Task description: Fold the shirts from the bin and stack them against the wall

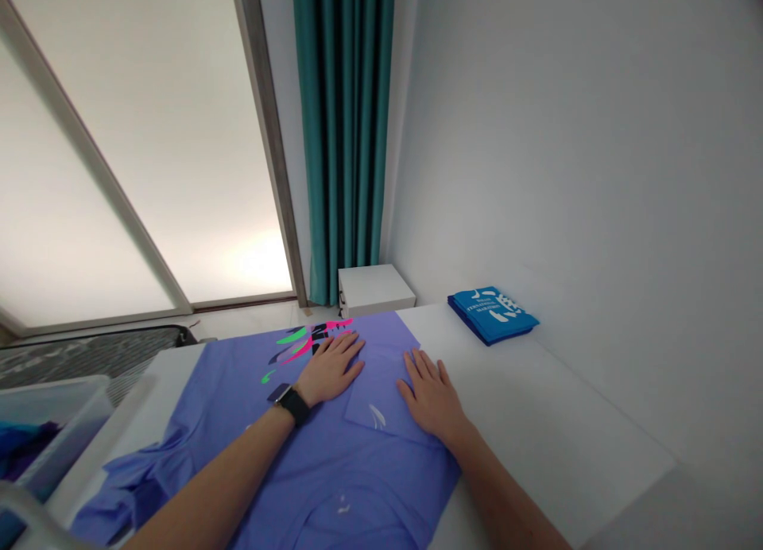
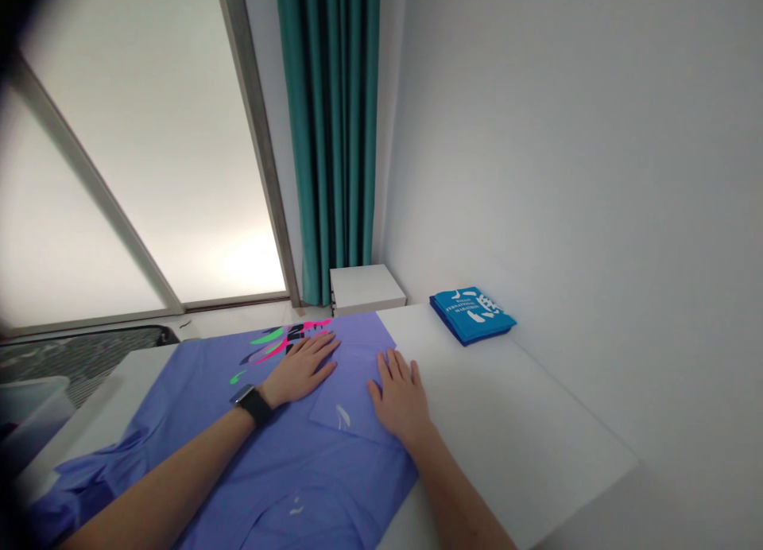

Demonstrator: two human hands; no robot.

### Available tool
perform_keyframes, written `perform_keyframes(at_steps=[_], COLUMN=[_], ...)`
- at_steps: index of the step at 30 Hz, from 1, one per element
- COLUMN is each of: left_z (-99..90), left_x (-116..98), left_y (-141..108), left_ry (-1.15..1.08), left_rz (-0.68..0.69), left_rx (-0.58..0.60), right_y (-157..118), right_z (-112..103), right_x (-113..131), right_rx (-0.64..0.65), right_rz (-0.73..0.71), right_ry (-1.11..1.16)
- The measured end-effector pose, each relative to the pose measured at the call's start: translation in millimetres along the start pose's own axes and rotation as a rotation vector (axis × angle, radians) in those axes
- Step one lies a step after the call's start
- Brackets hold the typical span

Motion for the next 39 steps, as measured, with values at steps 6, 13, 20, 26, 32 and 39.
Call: perform_keyframes(at_steps=[6,13,20,26,32,39], left_z=[-1.1,0.6,-1.2,3.6,17.2,5.1], left_x=[-1,-2,-13,-77,-75,-48], left_y=[0,-1,3,15,9,-8], left_ry=[-0.008,0.008,0.024,-0.042,-0.014,0.040], left_rz=[0.008,-0.004,-0.013,0.211,0.121,0.014], left_rx=[-0.018,-0.018,-0.019,-0.021,0.009,-0.016], right_y=[2,4,13,12,12,12], right_z=[-9,2,3,13,13,12], right_x=[17,23,4,0,-1,0], right_rx=[-0.117,-0.046,-0.058,-0.056,-0.073,-0.056], right_rz=[-0.186,-0.163,-0.021,-0.037,-0.020,0.001], right_ry=[0.048,0.099,0.042,0.027,0.019,0.013])
Point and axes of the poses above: each hand's wrist, its own y-axis towards the middle knuckle, its own z-axis out of the palm, x = y × z, the point moved 2 cm from there along y, towards the middle knuckle, and after that the axes turned 13 degrees about -x, right-handed, at the moved point
